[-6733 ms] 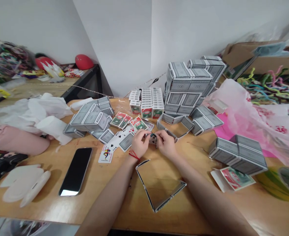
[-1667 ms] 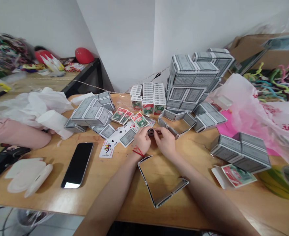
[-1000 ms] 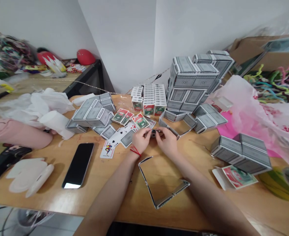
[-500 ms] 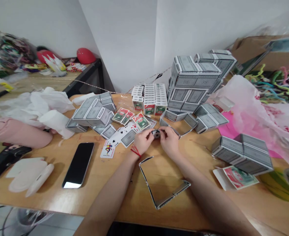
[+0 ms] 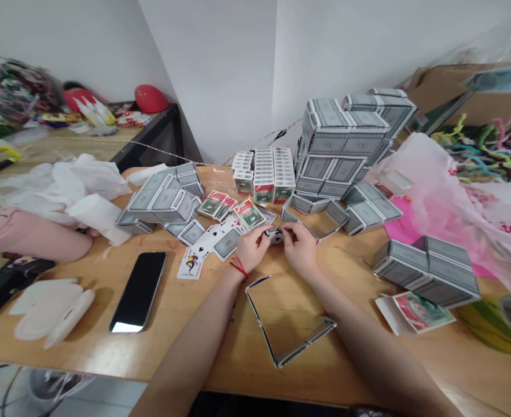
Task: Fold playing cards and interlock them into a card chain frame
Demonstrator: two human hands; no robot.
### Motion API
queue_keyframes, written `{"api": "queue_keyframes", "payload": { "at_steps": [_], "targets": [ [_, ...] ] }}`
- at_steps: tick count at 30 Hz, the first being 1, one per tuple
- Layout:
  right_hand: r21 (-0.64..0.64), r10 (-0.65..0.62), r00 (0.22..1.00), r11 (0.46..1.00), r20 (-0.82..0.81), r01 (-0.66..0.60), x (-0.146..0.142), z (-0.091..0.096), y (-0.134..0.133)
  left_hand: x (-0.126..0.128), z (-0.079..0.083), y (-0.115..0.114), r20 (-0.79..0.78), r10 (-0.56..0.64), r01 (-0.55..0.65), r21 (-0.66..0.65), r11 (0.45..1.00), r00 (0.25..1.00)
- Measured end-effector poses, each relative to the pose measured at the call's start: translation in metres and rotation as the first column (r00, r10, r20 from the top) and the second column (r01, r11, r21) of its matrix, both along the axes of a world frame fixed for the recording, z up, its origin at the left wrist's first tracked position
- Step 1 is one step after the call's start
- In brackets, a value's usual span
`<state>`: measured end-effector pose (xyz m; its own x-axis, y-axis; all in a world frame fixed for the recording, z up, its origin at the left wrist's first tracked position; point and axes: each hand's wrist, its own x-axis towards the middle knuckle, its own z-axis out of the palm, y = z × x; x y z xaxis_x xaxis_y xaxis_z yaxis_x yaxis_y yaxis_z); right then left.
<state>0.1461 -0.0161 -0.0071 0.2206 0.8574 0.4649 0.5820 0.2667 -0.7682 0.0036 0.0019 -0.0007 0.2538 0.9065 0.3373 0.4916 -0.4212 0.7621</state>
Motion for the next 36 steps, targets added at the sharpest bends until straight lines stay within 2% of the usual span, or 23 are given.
{"api": "queue_keyframes", "payload": {
  "at_steps": [6, 9, 13, 17, 21, 24, 29, 32, 36],
  "targets": [
    [-0.016, -0.023, 0.973, 1.000, -0.229, 0.020, 0.000, -0.001, 0.002, -0.002, -0.003, 0.006, 0.329, -0.085, 0.138, -0.140, 0.981, 0.941],
    [0.000, -0.012, 0.966, 1.000, -0.259, 0.012, 0.001, -0.004, 0.004, -0.002, -0.007, 0.009, 0.358, -0.070, 0.146, -0.190, 0.971, 0.931],
    [-0.025, 0.046, 0.949, 0.998, -0.312, -0.057, 0.000, -0.007, 0.005, -0.001, -0.009, 0.011, 0.369, -0.003, 0.083, -0.200, 0.976, 0.929],
    [-0.079, 0.141, 0.929, 0.981, -0.342, -0.178, -0.003, -0.009, 0.004, -0.002, -0.007, 0.013, 0.338, 0.085, -0.042, -0.132, 0.990, 0.937],
    [-0.082, 0.174, 0.957, 0.977, -0.231, -0.197, -0.007, -0.005, 0.000, -0.005, -0.004, 0.010, 0.254, 0.120, -0.125, 0.003, 0.992, 0.960],
    [-0.026, 0.178, 0.976, 0.983, -0.128, -0.182, -0.007, 0.001, -0.002, -0.006, -0.003, 0.007, 0.101, 0.103, -0.118, 0.152, 0.981, 0.989],
    [0.122, 0.098, 0.991, 0.987, 0.087, -0.108, -0.003, 0.009, -0.004, -0.004, -0.001, 0.004, -0.084, 0.026, 0.002, 0.323, 0.947, 0.996],
    [0.132, 0.090, 0.992, 0.986, 0.087, -0.101, -0.001, 0.009, -0.004, -0.004, 0.001, 0.003, -0.076, 0.009, 0.017, 0.337, 0.941, 0.997],
    [0.060, 0.114, 0.993, 0.992, 0.000, -0.114, -0.001, 0.006, -0.003, -0.003, 0.003, 0.003, 0.028, 0.042, -0.048, 0.252, 0.967, 0.999]
  ]
}}
